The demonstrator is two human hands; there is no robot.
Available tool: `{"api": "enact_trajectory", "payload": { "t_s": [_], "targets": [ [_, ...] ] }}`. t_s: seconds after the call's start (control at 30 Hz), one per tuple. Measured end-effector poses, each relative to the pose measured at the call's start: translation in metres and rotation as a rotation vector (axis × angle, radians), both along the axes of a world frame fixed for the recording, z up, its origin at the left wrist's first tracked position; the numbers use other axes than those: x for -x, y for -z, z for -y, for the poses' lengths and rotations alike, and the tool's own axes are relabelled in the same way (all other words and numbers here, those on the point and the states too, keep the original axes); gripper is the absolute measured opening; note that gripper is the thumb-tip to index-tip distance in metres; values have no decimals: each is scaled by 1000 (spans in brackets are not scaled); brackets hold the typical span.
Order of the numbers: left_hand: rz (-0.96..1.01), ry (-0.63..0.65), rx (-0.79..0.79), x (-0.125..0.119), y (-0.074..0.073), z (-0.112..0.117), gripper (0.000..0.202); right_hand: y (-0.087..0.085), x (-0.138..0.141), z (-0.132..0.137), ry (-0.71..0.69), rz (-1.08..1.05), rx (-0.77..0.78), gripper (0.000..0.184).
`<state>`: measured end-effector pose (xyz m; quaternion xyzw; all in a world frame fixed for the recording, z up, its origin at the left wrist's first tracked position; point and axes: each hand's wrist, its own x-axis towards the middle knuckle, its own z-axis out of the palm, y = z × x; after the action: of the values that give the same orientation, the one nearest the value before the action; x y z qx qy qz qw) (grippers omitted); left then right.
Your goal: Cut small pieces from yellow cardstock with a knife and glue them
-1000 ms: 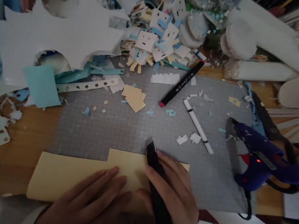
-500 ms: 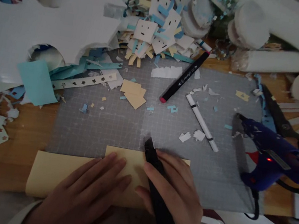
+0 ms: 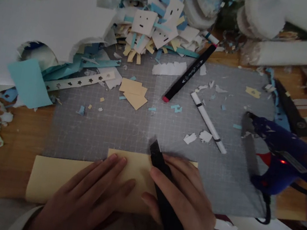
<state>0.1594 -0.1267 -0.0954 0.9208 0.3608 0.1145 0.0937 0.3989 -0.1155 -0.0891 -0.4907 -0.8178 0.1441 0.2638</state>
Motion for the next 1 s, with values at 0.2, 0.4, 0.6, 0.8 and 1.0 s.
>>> {"api": "enact_trajectory", "payload": {
  "t_s": [0.2,0.4,0.6,0.8,1.0],
  "targets": [
    [-3,1,-7,0,-1,-1,39,-1,1,-1,0,18,-21,28],
    [11,6,7,0,-1,-1,37,0,3,2,19,14,7,26],
    [-21,17,0,0,-2,-1,40,0,2,0,34,17,7,28],
    [-9,25,9,1,-1,-1,43,-3,3,-5,18,5,1,31],
    [7,17,5,1,-1,0,39,-2,2,3,57,-5,32,28]
  ]
}}
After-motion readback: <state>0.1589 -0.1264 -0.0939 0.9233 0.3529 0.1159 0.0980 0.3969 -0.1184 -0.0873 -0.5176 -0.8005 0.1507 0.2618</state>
